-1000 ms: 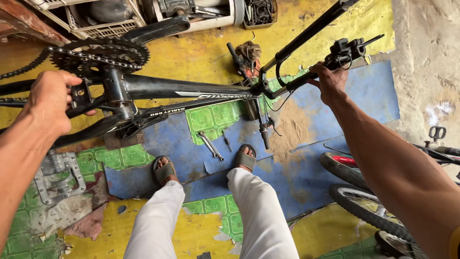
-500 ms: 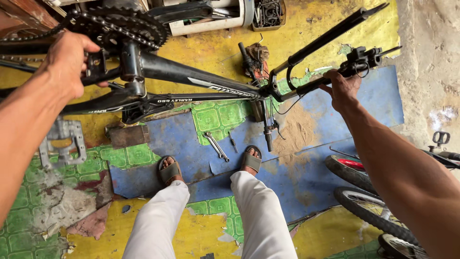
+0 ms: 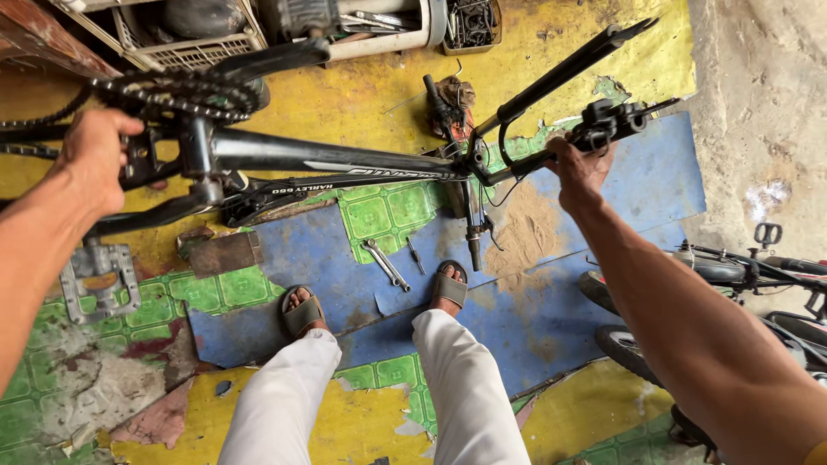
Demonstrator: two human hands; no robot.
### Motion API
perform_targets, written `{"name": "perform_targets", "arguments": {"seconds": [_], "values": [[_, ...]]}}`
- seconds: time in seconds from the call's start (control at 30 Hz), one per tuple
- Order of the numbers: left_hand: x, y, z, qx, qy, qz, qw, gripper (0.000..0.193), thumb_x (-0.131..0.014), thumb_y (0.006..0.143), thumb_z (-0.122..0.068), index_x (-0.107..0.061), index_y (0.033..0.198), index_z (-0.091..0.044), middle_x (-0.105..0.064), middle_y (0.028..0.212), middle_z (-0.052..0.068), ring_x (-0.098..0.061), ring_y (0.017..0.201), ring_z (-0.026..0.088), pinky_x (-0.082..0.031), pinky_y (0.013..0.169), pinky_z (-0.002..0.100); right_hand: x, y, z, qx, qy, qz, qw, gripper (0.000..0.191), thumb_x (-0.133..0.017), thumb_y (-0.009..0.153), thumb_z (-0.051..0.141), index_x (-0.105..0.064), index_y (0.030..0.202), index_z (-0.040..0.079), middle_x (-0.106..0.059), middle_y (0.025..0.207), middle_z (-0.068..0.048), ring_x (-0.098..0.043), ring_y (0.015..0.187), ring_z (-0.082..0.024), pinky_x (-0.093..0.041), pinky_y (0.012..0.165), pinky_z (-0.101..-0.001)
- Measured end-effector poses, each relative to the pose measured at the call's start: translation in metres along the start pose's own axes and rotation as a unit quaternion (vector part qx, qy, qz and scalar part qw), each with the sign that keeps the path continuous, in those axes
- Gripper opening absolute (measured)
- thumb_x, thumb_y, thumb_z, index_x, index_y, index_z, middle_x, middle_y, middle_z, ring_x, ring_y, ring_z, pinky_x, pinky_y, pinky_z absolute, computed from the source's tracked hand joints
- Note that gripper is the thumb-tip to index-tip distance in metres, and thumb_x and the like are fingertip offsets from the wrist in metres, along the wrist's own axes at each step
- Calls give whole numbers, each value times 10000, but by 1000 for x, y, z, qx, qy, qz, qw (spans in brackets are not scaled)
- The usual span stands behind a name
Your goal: The person cleans the bicycle fork with a rag, then adjusts the handlebars and brake cables. They lift the bicycle frame to inspect the bottom bracket and chainring area, and finally pick up a bicycle wheel to examine the tire and rim.
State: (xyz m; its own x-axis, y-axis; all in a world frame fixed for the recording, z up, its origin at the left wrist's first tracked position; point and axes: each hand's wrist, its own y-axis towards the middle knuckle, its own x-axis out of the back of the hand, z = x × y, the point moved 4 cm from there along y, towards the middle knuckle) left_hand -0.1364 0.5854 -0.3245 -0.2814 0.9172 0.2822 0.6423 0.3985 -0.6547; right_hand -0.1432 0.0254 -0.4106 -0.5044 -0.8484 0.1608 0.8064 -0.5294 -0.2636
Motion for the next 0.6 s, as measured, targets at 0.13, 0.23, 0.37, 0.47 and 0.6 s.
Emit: {"name": "perform_targets", "arguments": {"seconds": [0.13,0.23,0.37,0.47,0.6], "values": [[5,11,14,0,-65,15,998,97,-581,940,-231,-556,986,-149,-518,881,29,-599,690,194,-617,550,452,-10,-10,1,-2,43,-21,999,859,-821,741,53,-270,1386,190,-588,1130,-65,-655,944,-216,-634,713,-394],[11,11,19,-30,-54,28,998,75,-557,946,-212,-581,994,-159,-535,876,41,-626,703,222,-612,557,469,-13,-17,3,-9,22,-23,999,848,-837,766,49,-270,1387,156,-590,1160,-66,-679,975,-200,-675,735,-368],[13,6,25,-25,-49,34,998,103,-571,942,-223,-574,933,-121,-604,910,91,-647,706,241,-580,575,447,-16,-22,6,-9,5,-56,998,872,-811,752,26,-218,1366,201,-617,1112,-68,-676,912,-194,-654,677,-348],[17,-1,19,-49,30,32,998,222,-625,962,-282,-632,943,-61,-644,941,130,-623,751,261,-514,684,435,-22,-26,14,18,-2,-46,999,722,-793,776,8,-325,1308,146,-620,1095,-69,-680,906,-192,-672,673,-354],[20,-9,12,-39,102,-15,994,328,-674,939,-383,-693,987,-59,-664,1020,110,-602,914,249,-473,844,442,-24,-29,22,38,3,-23,999,584,-763,799,-11,-408,1249,101,-626,1062,-77,-685,882,-193,-691,681,-345]]}}
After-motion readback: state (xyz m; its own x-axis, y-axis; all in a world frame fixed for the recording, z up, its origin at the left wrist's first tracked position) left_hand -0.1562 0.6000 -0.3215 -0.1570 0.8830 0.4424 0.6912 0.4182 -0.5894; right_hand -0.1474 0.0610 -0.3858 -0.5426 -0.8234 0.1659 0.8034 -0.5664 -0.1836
